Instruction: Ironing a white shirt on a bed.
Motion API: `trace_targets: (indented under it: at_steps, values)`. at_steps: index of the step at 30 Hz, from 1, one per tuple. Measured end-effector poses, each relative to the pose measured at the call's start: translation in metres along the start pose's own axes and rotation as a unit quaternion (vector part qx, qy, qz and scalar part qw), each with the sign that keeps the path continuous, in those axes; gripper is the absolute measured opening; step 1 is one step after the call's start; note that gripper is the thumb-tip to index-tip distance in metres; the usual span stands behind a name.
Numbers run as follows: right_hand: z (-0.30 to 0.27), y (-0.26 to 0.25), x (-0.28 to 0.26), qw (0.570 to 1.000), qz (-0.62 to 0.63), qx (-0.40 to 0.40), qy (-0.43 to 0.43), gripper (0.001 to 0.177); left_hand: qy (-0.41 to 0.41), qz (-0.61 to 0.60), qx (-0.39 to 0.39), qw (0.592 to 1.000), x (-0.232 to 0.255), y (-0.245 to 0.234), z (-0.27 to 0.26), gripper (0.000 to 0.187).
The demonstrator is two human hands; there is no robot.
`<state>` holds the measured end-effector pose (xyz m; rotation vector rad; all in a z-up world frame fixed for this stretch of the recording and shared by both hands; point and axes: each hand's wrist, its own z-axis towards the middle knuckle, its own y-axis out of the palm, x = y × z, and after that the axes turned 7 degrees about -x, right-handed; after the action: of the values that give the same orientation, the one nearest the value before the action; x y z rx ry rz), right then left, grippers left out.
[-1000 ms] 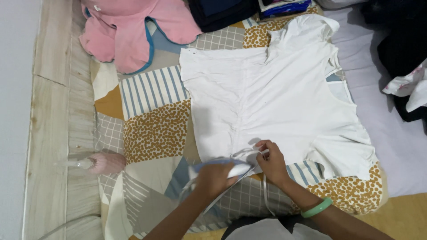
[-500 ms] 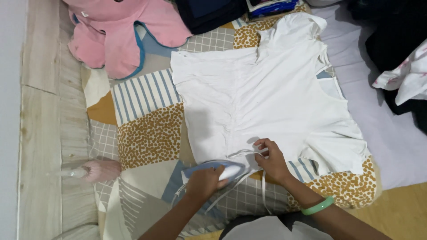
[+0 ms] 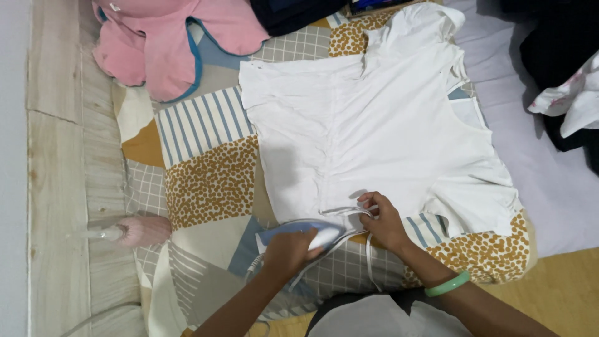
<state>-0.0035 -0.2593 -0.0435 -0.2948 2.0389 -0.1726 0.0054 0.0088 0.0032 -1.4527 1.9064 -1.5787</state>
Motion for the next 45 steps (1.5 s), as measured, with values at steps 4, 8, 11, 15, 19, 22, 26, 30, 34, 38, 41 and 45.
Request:
trace_targets:
  at_steps: [4,8,11,15,19,22,26,30,34,38,41,45]
  values:
    - [0.001,-0.007,0.003,1.0,0.013,-0.003,-0.003,0.037,0.072,0.017,-0.092,0.993,-0.016,-0.01,-0.008,0.043]
    - [0.001,-0.009,0.005,0.998,-0.023,-0.056,0.022,0.038,0.104,0.008,-0.16,0.982,-0.046,-0.04,-0.012,0.045]
    - [-0.003,-0.014,-0.012,0.958,-0.092,-0.262,0.069,0.051,0.046,-0.013,-0.09,0.995,-0.057,-0.065,-0.002,0.051]
    - [-0.018,0.003,-0.027,0.938,-0.207,-0.263,-0.093,0.03,-0.105,-0.027,-0.006,0.994,-0.025,-0.097,0.02,0.052]
    - [-0.018,0.042,0.005,0.835,-0.333,-0.2,-0.389,0.039,-0.207,-0.043,0.05,0.976,-0.023,-0.034,0.063,0.051]
    - [-0.011,0.068,0.034,0.762,-0.397,-0.167,-0.483,0.04,-0.199,-0.024,0.087,0.976,-0.037,-0.012,0.088,0.053]
    - [-0.016,0.081,0.002,0.771,-0.472,-0.149,-0.402,0.039,-0.26,0.001,0.076,0.963,-0.053,-0.028,0.092,0.056]
    - [0.0,0.095,0.011,0.755,-0.473,-0.13,-0.435,0.03,-0.334,0.024,0.137,0.932,-0.08,-0.06,0.088,0.054]
    - [0.009,0.099,0.012,0.702,-0.508,-0.185,-0.465,0.012,-0.313,0.009,0.142,0.939,-0.067,-0.061,0.106,0.053]
    - [0.013,0.096,0.024,0.694,-0.494,-0.234,-0.469,0.011,-0.221,-0.094,0.123,0.963,-0.03,-0.041,0.137,0.044]
    - [0.019,0.094,0.039,0.744,-0.423,-0.291,-0.427,0.019,-0.178,0.018,0.106,0.978,-0.033,-0.043,0.156,0.042]
    - [0.004,0.051,-0.021,0.831,-0.276,-0.278,-0.395,0.026,-0.241,-0.019,0.133,0.961,-0.071,-0.037,0.163,0.046]
